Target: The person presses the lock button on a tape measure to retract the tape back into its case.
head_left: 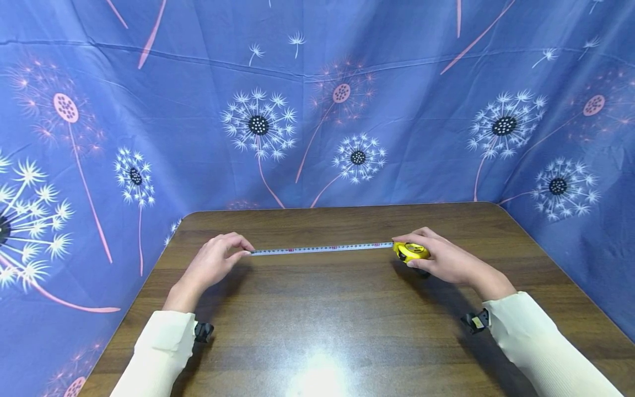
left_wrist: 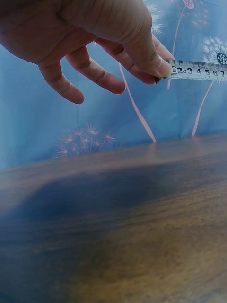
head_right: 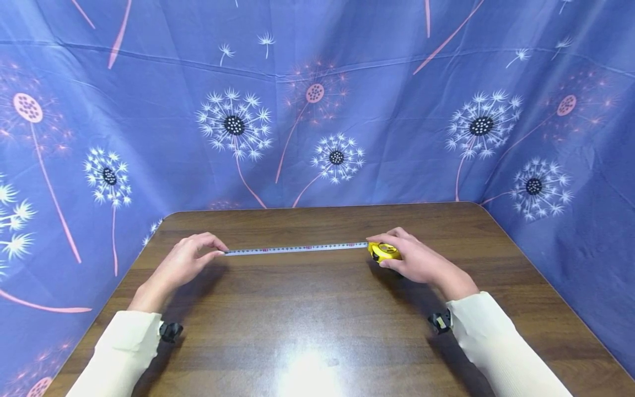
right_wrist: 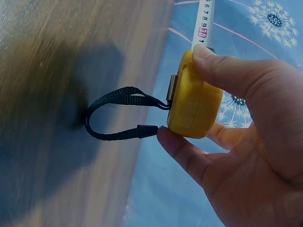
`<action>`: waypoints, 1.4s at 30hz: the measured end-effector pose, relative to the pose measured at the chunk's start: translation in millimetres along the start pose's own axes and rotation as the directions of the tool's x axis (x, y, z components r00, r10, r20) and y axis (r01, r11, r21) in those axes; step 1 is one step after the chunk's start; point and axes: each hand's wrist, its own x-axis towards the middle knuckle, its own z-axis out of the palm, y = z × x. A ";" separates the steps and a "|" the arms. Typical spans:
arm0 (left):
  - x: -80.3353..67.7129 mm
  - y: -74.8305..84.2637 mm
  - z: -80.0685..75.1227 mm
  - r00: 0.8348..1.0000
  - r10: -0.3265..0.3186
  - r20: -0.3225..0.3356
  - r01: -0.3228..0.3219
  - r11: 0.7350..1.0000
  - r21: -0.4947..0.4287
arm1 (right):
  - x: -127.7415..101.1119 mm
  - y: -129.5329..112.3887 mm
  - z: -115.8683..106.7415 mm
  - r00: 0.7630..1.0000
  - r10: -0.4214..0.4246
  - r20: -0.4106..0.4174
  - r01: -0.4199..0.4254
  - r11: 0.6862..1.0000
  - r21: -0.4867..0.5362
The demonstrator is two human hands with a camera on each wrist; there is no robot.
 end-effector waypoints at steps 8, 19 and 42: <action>1.5 0.4 1.9 1.000 0.003 -0.006 -0.003 1.000 0.002 | 2.0 -2.4 -0.2 1.000 0.011 0.006 -0.011 1.000 0.010; 3.8 3.2 4.1 1.000 0.010 0.007 -0.010 1.000 -0.002 | 4.5 -6.0 1.2 1.000 -0.006 0.001 0.006 1.000 0.008; 5.8 7.2 6.8 1.000 0.018 0.014 -0.018 1.000 -0.007 | 13.1 -10.6 5.1 1.000 0.001 0.007 -0.001 1.000 0.012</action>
